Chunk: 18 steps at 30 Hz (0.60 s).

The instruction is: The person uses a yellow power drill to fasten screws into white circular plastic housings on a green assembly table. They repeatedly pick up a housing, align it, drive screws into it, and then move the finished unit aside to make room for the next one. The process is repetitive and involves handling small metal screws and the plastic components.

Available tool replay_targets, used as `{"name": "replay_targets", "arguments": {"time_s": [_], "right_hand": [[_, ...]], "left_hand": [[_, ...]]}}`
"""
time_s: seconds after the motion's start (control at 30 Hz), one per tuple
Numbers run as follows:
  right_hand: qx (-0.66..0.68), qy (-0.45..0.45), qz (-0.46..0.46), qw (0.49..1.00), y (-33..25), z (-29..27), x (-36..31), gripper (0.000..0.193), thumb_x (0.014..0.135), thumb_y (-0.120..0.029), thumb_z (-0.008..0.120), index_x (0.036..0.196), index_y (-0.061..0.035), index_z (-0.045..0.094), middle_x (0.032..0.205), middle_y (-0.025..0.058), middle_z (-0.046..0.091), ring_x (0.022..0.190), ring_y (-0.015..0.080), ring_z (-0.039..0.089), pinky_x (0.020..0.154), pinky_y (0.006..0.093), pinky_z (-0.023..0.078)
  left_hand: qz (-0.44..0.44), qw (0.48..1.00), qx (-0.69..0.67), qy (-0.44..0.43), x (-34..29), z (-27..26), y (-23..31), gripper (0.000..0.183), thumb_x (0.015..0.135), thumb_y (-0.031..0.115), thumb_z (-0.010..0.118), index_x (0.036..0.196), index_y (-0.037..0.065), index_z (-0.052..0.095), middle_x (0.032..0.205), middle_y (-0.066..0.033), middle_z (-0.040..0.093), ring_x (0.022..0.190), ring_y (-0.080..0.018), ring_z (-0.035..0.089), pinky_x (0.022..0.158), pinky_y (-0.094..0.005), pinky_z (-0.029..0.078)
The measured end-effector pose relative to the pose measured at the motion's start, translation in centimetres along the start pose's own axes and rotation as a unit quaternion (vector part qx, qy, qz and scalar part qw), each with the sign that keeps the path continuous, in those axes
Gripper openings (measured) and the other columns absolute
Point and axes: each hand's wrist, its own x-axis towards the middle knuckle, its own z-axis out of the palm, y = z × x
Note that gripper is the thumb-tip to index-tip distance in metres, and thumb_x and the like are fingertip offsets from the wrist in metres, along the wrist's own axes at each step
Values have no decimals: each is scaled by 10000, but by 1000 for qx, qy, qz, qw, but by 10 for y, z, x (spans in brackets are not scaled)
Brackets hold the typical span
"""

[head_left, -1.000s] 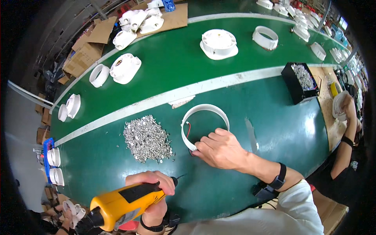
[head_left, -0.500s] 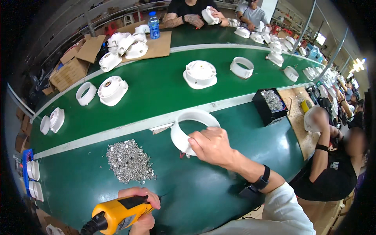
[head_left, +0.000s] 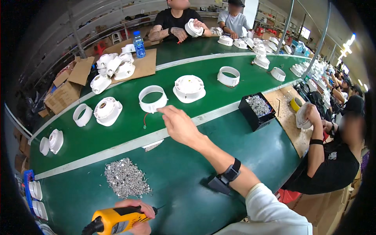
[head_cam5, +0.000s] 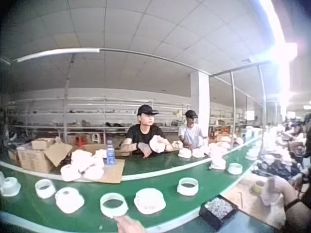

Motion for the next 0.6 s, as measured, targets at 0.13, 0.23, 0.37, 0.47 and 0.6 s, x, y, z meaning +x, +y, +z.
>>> {"name": "replay_targets", "arguments": {"time_s": [0.13,0.23,0.37,0.47,0.6], "right_hand": [[364,-2,20,931,-36,-19,4,367,770,110,317,1008,48,589,877,120,637,774,167,627,761,292,501],[580,-51,-26,812,-78,-55,3,344,748,118,343,987,47,581,848,106,619,731,141,607,679,261,504],[574,-2,-194,795,-108,-95,-15,223,671,79,414,765,-2,599,596,56,574,519,140,564,541,253,450],[569,-44,-268,776,-106,-127,-28,151,692,37,481,772,-17,597,690,71,552,585,172,544,543,268,421],[547,-31,-318,774,-117,-134,-40,124,703,11,486,761,-27,589,687,63,545,579,171,539,536,270,414]], "left_hand": [[-6,1000,-8,14,-6,-2,-4,667,746,570,662,1022,33,378,529,-44,459,397,-137,449,356,-244,389],[-10,996,84,-22,-5,1,12,650,806,569,585,1115,22,419,693,-85,511,508,-159,475,413,-240,398],[37,998,44,-41,-2,6,7,616,827,541,576,1111,16,423,693,-88,512,507,-162,469,433,-257,412],[85,995,59,-1,1,3,-3,577,843,527,560,1079,13,447,658,-82,505,477,-162,455,431,-267,419],[91,994,-3,-55,10,16,-4,556,836,506,569,1073,17,449,670,-70,496,487,-157,455,452,-263,422]]}}
